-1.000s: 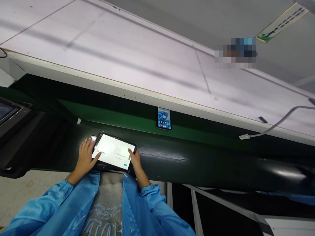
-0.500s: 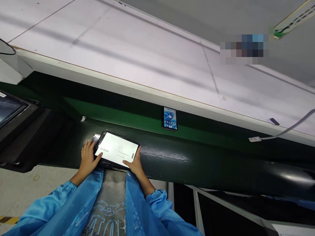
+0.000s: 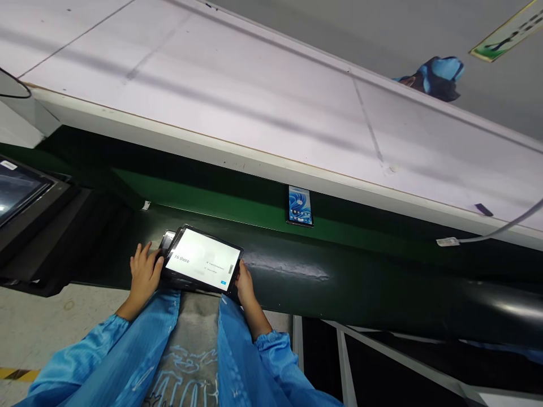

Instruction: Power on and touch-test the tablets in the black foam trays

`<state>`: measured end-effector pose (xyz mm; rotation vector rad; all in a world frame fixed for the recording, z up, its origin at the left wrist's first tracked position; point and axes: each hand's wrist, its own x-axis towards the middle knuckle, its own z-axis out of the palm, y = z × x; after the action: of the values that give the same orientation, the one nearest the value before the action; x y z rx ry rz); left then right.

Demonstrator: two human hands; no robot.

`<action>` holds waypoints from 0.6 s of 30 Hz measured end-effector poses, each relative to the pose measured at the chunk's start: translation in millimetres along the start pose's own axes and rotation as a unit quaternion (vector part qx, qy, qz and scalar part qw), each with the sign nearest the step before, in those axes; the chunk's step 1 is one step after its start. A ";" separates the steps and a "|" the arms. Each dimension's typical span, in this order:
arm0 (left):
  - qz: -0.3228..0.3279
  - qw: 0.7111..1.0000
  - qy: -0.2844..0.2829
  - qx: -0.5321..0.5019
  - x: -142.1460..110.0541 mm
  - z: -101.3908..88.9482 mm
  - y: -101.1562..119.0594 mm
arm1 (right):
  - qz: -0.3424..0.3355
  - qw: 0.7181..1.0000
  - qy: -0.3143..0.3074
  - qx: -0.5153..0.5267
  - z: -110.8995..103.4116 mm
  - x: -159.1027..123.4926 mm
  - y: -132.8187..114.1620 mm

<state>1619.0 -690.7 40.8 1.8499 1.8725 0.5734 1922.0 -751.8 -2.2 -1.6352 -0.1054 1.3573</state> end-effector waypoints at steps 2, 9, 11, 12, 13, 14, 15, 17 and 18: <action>0.010 1.000 -0.020 0.003 -0.8 2.0 1.8 | 0.028 0.999 0.014 0.033 3.9 2.3 0.0; 0.009 0.998 0.019 -0.053 5.9 15.2 6.5 | 0.062 0.992 -0.008 0.111 18.9 -0.3 3.4; -0.004 0.997 0.022 -0.076 7.5 17.7 6.6 | 0.058 0.993 0.015 0.105 17.5 -0.7 4.7; -0.010 0.996 0.020 -0.087 7.7 19.2 8.6 | 0.050 0.993 0.033 0.101 14.6 -0.5 4.9; -0.016 0.995 0.018 -0.100 7.6 21.2 12.8 | 0.040 0.993 0.054 0.096 9.9 -0.1 4.7; -0.019 0.993 0.015 -0.114 7.5 23.6 19.4 | 0.026 0.993 0.076 0.089 3.3 0.4 4.1; -0.017 0.992 0.010 -0.127 7.5 26.5 28.5 | 0.010 0.992 0.099 0.081 -5.0 0.6 3.1; 0.000 0.988 -0.014 -0.152 8.4 33.2 51.8 | -0.022 0.988 0.141 0.065 -25.9 -0.2 0.3; 0.016 0.986 -0.033 -0.163 9.5 36.5 64.0 | -0.038 0.985 0.157 0.056 -37.6 -1.3 -1.3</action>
<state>1692.3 -680.8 47.9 1.6640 1.6000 0.7697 1951.9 -774.7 -3.9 -1.7100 0.0924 1.0153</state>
